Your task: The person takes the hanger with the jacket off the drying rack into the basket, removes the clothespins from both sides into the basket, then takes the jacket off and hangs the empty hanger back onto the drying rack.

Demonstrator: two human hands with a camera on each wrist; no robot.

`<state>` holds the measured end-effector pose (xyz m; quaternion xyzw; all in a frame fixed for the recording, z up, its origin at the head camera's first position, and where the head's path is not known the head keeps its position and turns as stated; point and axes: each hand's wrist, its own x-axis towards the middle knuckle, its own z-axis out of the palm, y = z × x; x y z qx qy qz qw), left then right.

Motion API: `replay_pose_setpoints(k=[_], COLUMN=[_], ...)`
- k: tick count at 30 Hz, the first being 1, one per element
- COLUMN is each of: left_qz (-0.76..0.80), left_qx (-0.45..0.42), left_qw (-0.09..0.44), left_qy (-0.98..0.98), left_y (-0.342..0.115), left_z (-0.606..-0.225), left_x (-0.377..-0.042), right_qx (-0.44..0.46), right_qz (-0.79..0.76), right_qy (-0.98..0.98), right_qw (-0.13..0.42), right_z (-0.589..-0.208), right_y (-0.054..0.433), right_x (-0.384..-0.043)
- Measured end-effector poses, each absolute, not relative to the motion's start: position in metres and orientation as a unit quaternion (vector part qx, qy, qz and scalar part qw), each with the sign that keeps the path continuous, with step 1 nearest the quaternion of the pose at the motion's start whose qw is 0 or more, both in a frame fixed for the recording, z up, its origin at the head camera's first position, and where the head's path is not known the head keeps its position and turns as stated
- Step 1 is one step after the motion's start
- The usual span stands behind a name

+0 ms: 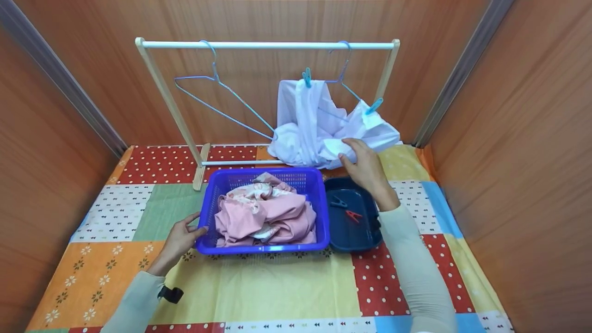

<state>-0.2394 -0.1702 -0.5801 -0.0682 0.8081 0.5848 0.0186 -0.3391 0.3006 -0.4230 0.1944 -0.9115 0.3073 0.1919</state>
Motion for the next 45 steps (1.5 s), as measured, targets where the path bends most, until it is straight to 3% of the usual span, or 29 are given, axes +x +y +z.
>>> replay_pose_setpoints(k=[15,29,40,45], left_qz=[0.596,0.613,0.622,0.620], left_qx=[-0.090,-0.098,-0.097,-0.093], left_qw=[0.007,0.020,0.023,0.015], left_qy=[0.798,0.784,0.777,0.779], left_y=[-0.173,-0.174,-0.174,-0.174], left_z=[-0.579,-0.580,-0.581,-0.582], left_x=[-0.239,-0.236,-0.235,-0.236], right_qx=[0.123,0.040,0.020,0.024], right_qz=[0.312,0.329,0.318,0.285], right_qy=[-0.888,-0.892,-0.924,-0.935], right_qw=[0.316,0.307,0.214,0.208], right_z=[-0.409,-0.406,-0.397,-0.397], right_y=[0.332,0.352,0.357,0.353], right_x=[-0.365,-0.393,-0.414,-0.420])
